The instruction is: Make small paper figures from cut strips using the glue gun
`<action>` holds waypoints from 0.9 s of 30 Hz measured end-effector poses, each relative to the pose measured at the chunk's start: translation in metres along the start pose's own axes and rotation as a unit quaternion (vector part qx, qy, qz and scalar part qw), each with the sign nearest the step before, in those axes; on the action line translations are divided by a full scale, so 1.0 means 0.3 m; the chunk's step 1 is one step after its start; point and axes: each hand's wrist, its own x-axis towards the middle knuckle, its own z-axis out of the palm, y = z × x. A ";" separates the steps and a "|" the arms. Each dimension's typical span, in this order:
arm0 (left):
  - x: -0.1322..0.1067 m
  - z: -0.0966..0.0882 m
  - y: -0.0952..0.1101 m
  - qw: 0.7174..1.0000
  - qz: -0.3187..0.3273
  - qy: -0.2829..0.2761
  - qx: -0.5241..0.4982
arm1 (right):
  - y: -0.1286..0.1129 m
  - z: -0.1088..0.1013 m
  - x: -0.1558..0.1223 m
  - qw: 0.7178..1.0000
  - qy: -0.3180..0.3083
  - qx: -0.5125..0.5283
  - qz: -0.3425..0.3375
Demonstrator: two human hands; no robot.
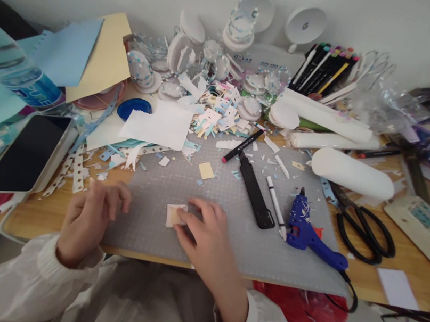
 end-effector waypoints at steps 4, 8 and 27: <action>-0.012 0.014 -0.003 0.979 0.043 -0.076 0.186 | -0.001 -0.004 0.000 1.000 0.003 0.002 0.001; -0.033 0.050 0.000 0.908 0.105 -0.179 0.363 | 0.001 -0.003 0.008 1.000 0.007 0.008 0.004; -0.038 0.074 -0.032 0.863 0.209 -0.213 0.407 | 0.302 -0.415 -0.338 0.928 0.070 -0.320 0.178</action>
